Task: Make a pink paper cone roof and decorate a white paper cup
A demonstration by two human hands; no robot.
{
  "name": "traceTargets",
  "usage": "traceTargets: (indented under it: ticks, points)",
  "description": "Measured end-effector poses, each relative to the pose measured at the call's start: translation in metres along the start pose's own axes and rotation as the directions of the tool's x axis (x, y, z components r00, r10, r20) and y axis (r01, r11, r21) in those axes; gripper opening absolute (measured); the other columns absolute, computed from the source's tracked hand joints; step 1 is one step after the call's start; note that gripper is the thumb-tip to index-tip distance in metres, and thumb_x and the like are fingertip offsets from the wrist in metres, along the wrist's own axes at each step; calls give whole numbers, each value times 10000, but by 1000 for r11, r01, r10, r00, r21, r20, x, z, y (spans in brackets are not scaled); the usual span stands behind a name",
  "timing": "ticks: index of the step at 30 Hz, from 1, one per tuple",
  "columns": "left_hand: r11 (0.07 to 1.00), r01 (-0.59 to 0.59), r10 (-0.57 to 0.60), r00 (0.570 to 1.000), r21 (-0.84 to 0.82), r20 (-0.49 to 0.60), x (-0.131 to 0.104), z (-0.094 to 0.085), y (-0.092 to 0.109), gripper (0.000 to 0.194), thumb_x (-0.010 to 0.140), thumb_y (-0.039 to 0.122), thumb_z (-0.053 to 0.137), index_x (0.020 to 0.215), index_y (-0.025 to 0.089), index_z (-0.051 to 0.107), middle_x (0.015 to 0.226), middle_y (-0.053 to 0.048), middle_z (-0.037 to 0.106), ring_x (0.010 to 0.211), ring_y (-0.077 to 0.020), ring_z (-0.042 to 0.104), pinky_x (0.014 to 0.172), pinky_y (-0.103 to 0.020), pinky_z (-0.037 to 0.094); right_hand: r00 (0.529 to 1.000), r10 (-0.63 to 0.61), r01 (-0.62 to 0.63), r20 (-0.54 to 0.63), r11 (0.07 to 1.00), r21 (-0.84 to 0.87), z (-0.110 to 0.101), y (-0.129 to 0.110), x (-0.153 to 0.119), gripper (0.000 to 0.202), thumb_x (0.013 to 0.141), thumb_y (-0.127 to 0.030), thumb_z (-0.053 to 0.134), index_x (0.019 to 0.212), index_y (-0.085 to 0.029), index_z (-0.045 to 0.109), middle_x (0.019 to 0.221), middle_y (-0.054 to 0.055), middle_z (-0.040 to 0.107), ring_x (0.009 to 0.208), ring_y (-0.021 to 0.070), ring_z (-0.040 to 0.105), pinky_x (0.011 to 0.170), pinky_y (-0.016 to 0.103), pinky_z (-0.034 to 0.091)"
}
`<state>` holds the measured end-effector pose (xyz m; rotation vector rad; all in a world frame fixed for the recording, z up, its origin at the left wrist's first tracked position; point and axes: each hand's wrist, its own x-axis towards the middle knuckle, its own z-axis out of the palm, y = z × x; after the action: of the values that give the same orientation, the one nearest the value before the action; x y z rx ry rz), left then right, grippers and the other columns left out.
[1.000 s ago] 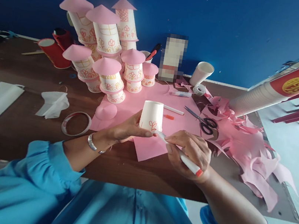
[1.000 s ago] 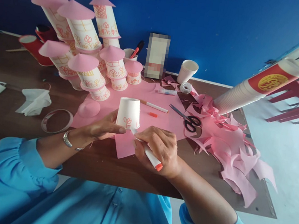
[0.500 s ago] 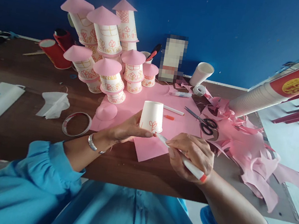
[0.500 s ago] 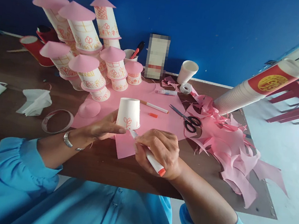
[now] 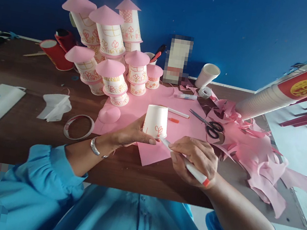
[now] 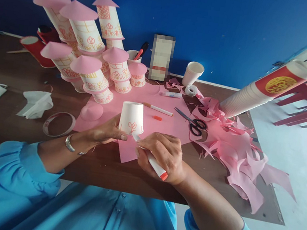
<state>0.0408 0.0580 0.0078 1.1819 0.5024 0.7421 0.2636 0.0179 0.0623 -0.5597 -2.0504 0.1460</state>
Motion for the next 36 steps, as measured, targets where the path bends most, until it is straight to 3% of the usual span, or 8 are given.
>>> traceTargets:
  ticks: [13, 24, 28, 32, 36]
  points:
    - [999, -7, 7, 1000, 36, -10, 1, 3, 6, 776, 793, 393, 883, 1481, 279, 542, 1060, -54, 672, 908, -184, 579, 783, -297, 486, 1000, 23, -23, -3, 999, -23, 1, -1, 0, 180, 893, -52, 620, 993, -202, 631, 712, 1, 721, 582, 146, 707, 538, 246, 590]
    - [998, 47, -45, 998, 46, -38, 0, 3, 3, 771, 771, 356, 902, 1450, 256, 552, 1133, -90, 717, 973, -231, 660, 806, -328, 540, 1000, 25, -24, 12, 999, -28, 2, -1, 0, 187, 896, -54, 621, 994, -212, 645, 739, -1, 738, 634, 156, 742, 574, 258, 622]
    - [999, 7, -6, 1000, 40, -31, 3, 6, 5, 705, 747, 368, 916, 1360, 233, 597, 1167, -103, 718, 978, -227, 656, 773, -303, 530, 999, 24, -24, 22, 1000, -11, 4, 0, -1, 169, 916, -65, 617, 997, -213, 629, 739, 1, 742, 644, 156, 749, 571, 262, 610]
    - [999, -33, 34, 999, 38, -20, 4, 7, 6, 568, 731, 375, 924, 1196, 206, 644, 988, -65, 705, 897, -196, 629, 741, -283, 514, 999, 26, -27, 36, 999, 33, 5, 0, -1, 150, 917, -59, 622, 982, -195, 617, 731, 15, 748, 645, 162, 749, 585, 269, 608]
    - [999, -15, 16, 1000, 44, -17, 2, 3, 3, 527, 746, 359, 915, 1175, 215, 644, 982, -39, 673, 867, -171, 603, 727, -270, 506, 1000, 12, -14, 27, 998, 59, 2, -1, -1, 152, 911, -57, 611, 987, -189, 622, 709, 6, 728, 609, 154, 727, 560, 259, 589]
